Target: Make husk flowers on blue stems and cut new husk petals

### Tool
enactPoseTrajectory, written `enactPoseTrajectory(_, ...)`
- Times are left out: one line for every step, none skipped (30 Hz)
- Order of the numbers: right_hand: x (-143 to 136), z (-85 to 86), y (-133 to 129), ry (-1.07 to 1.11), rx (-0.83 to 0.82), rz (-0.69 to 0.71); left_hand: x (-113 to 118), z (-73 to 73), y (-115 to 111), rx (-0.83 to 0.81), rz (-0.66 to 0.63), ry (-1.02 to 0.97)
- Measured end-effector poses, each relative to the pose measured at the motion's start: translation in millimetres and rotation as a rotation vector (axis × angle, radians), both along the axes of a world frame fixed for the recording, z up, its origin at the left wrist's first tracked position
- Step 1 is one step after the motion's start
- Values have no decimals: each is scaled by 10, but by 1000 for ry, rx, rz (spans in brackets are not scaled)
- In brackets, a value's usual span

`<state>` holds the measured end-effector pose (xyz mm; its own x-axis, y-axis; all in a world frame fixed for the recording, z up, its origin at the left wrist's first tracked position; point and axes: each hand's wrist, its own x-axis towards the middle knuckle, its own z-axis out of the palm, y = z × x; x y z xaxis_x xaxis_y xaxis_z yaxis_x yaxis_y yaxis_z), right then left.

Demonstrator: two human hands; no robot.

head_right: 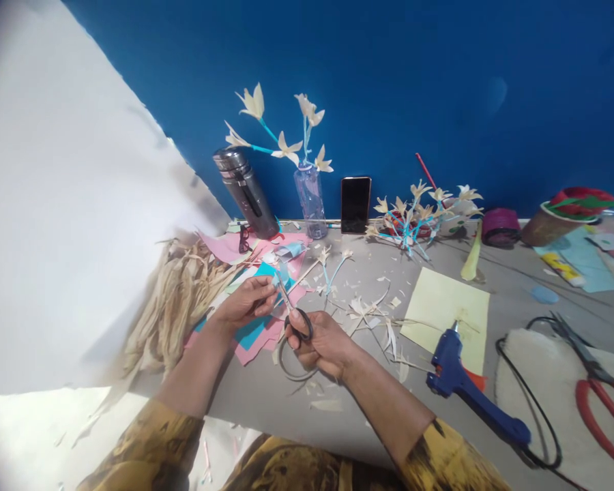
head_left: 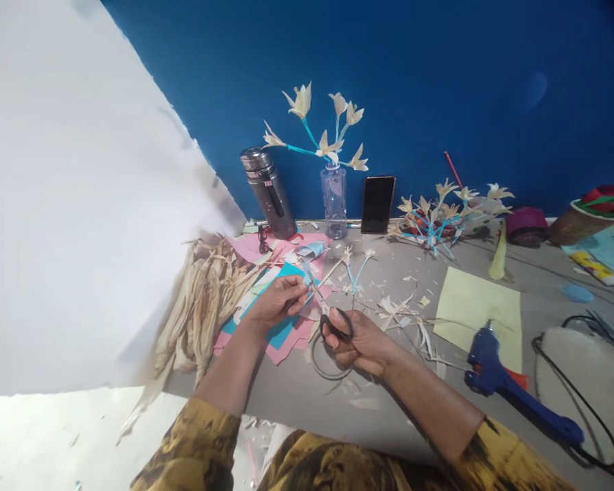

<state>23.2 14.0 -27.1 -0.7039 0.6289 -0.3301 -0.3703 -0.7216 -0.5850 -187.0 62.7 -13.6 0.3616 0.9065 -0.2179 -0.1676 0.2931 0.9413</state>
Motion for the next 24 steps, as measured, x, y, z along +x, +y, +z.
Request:
enactPoseTrajectory(-5, 4, -4, 13, -10, -8, 9, -9, 0, -8, -1, 6)
enactPoseTrajectory(-9, 6, -6, 27, -22, -14, 18, -16, -1, -17, -4, 12)
enactPoseTrajectory(-13, 7, -8, 40, -35, -15, 28, -21, -4, -26, -8, 18)
enactPoseTrajectory(-16, 7, -7, 52, -50, -13, 37, -24, -8, -35, -13, 25)
enactPoseTrajectory(-18, 5, -5, 63, -65, -9, 45, -24, -12, -43, -18, 31)
enactPoseTrajectory(-19, 2, -2, 75, -79, -3, 51, -22, -17, -49, -22, 38)
enactPoseTrajectory(-20, -2, 2, 89, -93, 3, 57, -18, -21, -54, -25, 44)
enactPoseTrajectory(-21, -5, 6, 103, -105, 10, 61, -13, -25, -57, -26, 50)
enactPoseTrajectory(-22, -8, 10, 117, -115, 17, 64, -9, -27, -60, -27, 55)
enactPoseTrajectory(-25, -9, 12, 129, -123, 22, 66, -5, -29, -63, -28, 61)
enactPoseTrajectory(-28, -10, 13, 138, -129, 23, 68, -2, -29, -65, -29, 66)
enactPoseTrajectory(-33, -11, 11, 146, -134, 20, 70, 0, -29, -68, -31, 72)
enactPoseTrajectory(-39, -12, 8, 154, -138, 14, 72, 1, -29, -71, -32, 78)
enactPoseTrajectory(-46, -12, 3, 162, -143, 5, 74, 0, -28, -74, -33, 82)
enactPoseTrajectory(-54, -12, -5, 169, -146, -8, 77, -2, -26, -76, -33, 86)
enactPoseTrajectory(-62, -12, -14, 173, -148, -25, 79, -4, -24, -78, -33, 88)
enactPoseTrajectory(-70, -10, -25, 171, -146, -46, 81, -7, -21, -80, -32, 90)
enactPoseTrajectory(-78, -7, -37, 162, -142, -71, 81, -9, -17, -81, -32, 92)
enactPoseTrajectory(-84, -2, -51, 147, -135, -98, 80, -11, -12, -82, -32, 94)
enactPoseTrajectory(-90, 5, -65, 129, -128, -121, 77, -13, -7, -83, -34, 96)
enactPoseTrajectory(-94, 14, -78, 112, -122, -138, 73, -12, -3, -84, -38, 98)
enactPoseTrajectory(-98, 23, -91, 100, -119, -147, 67, -11, 2, -84, -43, 101)
enactPoseTrajectory(-101, 31, -101, 96, -118, -152, 61, -9, 5, -85, -49, 105)
enactPoseTrajectory(-104, 39, -109, 96, -120, -153, 55, -5, 8, -85, -55, 109)
